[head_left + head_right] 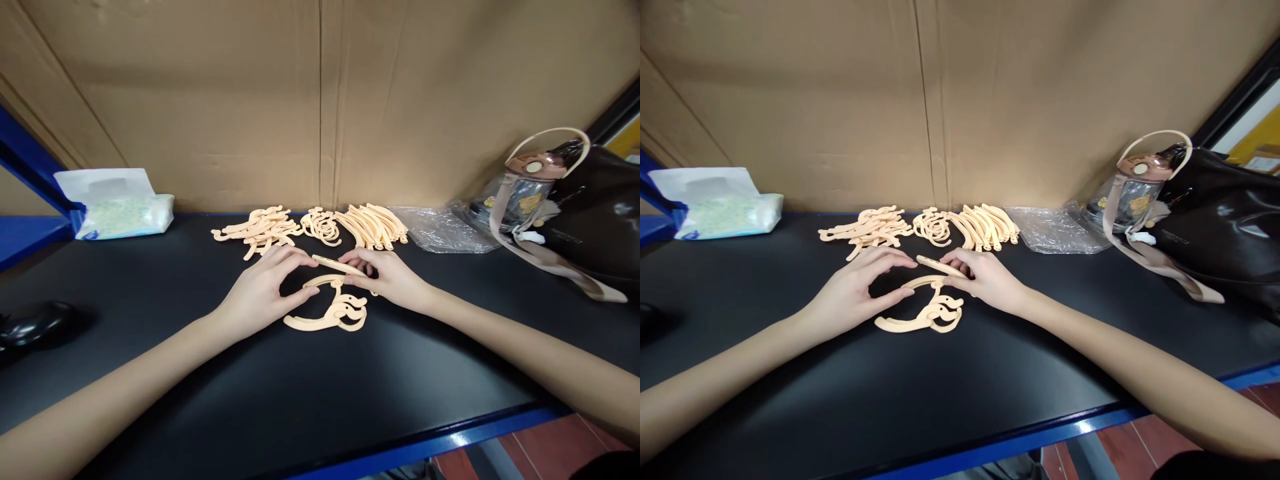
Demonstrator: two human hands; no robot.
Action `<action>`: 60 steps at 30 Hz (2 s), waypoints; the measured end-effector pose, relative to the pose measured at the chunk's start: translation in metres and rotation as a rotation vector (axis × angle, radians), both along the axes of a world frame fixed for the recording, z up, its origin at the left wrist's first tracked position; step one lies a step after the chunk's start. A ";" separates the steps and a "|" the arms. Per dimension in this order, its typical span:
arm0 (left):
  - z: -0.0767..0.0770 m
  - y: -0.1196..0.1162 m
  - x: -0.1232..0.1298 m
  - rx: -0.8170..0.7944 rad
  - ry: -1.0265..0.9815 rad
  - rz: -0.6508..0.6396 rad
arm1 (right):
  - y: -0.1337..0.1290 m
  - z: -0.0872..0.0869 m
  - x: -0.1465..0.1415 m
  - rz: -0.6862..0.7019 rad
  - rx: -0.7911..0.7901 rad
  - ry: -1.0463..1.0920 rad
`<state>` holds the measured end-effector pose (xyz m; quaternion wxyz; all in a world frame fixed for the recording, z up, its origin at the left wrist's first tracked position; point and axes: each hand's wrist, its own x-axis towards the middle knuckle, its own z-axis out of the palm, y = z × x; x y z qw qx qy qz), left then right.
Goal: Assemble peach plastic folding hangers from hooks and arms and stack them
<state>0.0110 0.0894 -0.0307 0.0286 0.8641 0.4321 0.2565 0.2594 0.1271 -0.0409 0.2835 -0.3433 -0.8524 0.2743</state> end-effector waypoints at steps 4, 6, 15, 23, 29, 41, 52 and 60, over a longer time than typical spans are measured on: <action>-0.002 0.003 -0.001 -0.073 -0.011 -0.042 | -0.001 0.000 0.002 -0.026 -0.030 0.020; 0.000 0.004 -0.002 -0.106 -0.030 -0.056 | -0.001 0.001 0.004 -0.045 0.003 -0.010; 0.000 0.011 -0.010 -0.227 -0.237 0.070 | 0.001 -0.001 0.008 -0.074 0.115 -0.056; 0.001 0.005 -0.004 -0.162 -0.103 -0.156 | -0.004 0.004 0.006 -0.030 0.159 0.012; -0.001 0.006 -0.006 -0.167 -0.003 -0.160 | -0.012 0.021 0.014 -0.037 0.411 -0.063; 0.003 0.006 -0.009 0.044 0.189 0.250 | -0.027 0.032 0.015 0.175 0.567 -0.397; -0.002 0.009 -0.010 0.118 0.287 0.098 | -0.031 0.025 0.008 0.202 0.537 -0.501; -0.001 0.009 -0.010 0.023 0.232 0.007 | -0.033 0.035 0.013 0.248 0.441 -0.503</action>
